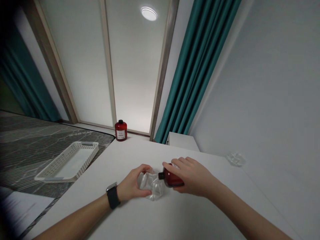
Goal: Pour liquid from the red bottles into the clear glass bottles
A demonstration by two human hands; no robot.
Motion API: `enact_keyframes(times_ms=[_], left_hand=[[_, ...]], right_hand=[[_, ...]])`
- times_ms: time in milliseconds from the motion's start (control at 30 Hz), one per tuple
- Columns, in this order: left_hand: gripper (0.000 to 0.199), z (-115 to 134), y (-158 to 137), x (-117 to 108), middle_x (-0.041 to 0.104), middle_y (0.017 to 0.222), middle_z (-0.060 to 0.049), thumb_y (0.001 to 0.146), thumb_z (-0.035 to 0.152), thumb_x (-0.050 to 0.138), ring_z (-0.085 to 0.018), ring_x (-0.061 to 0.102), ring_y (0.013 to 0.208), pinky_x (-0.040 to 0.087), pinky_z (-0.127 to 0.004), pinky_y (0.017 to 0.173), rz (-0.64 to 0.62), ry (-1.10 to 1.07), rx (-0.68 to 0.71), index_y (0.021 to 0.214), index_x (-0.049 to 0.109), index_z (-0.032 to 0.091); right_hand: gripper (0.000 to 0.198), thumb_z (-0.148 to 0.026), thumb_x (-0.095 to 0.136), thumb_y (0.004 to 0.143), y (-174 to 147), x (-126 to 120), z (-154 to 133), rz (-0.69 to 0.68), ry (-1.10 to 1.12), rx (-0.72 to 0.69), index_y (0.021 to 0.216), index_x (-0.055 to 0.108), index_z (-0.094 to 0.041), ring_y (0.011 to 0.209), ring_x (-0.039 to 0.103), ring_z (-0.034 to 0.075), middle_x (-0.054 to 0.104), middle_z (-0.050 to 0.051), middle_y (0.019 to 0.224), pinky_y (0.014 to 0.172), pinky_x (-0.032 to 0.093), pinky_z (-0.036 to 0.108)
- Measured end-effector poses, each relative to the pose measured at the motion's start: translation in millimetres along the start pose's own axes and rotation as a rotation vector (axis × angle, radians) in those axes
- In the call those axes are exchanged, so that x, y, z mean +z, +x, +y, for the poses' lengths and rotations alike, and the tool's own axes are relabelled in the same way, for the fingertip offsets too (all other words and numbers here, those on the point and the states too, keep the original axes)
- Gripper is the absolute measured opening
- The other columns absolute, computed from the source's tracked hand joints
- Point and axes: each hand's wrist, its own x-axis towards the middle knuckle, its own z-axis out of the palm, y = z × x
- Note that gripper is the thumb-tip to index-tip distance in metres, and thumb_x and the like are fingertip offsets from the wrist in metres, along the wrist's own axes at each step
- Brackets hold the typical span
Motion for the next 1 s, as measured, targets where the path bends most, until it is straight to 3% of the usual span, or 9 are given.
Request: enact_keyframes(times_ms=[1000], left_hand=[[0.059, -0.5, -0.2, 0.3, 0.066, 0.104, -0.005, 0.06, 0.033, 0.083, -0.024, 0.063, 0.095, 0.049, -0.036, 0.088, 0.007, 0.027, 0.0, 0.11, 0.054, 0.018]], right_hand=[[0.071, -0.033, 0.075, 0.075, 0.5, -2.0, 1.1, 0.034, -0.027, -0.038, 0.139, 0.045, -0.024, 0.095, 0.063, 0.027, 0.068, 0.01, 0.114, 0.08, 0.046, 0.038]])
